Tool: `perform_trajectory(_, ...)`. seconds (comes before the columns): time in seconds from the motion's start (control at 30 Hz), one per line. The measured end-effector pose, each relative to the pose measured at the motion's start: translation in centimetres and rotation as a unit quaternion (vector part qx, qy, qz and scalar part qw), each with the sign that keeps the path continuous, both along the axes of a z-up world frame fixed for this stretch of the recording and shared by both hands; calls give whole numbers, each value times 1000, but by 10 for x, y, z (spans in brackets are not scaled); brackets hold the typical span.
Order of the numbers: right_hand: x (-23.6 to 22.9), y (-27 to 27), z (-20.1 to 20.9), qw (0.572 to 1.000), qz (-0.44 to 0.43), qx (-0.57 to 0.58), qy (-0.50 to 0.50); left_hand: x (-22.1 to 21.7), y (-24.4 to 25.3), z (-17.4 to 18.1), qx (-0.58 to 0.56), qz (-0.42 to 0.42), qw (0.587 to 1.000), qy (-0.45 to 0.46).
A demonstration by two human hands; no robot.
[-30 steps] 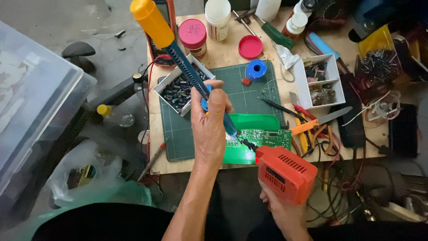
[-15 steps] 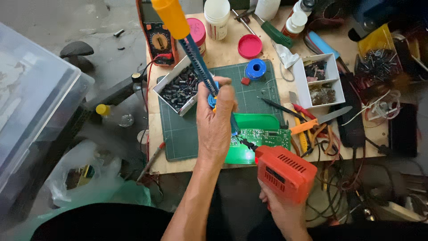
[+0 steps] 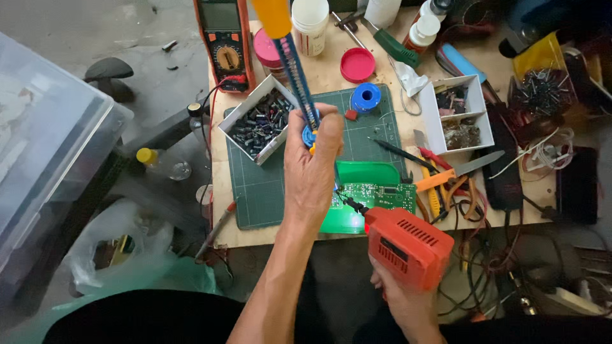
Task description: The person uses a hot air gun and a desoldering pump to remove components from a green circuit board. They repeatedly heat specific areas, use the pump to extract parts, and flip the board to inspect both sides.
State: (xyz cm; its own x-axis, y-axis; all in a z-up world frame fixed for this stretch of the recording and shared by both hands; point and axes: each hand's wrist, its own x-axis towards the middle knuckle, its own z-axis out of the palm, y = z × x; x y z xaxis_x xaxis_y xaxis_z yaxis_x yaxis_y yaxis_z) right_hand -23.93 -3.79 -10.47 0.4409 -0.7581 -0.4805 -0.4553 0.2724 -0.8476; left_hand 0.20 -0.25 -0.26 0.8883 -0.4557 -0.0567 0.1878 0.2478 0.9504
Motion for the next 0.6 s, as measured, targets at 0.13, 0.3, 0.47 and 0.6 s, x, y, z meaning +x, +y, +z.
perform_trajectory(0.13,10,0,27,1000,2,-9,10,0,0,15,23,-39,999,12)
perform_trajectory(0.3,4,-2,13,1000,7,-2,-1,11,-7,13,26,-41,999,9)
perform_trajectory(0.47,7,-1,19,1000,7,-13,10,11,-11,7,11,-35,999,7)
perform_trajectory(0.6,10,1,21,1000,-12,3,12,11,-8,12,18,-58,998,18)
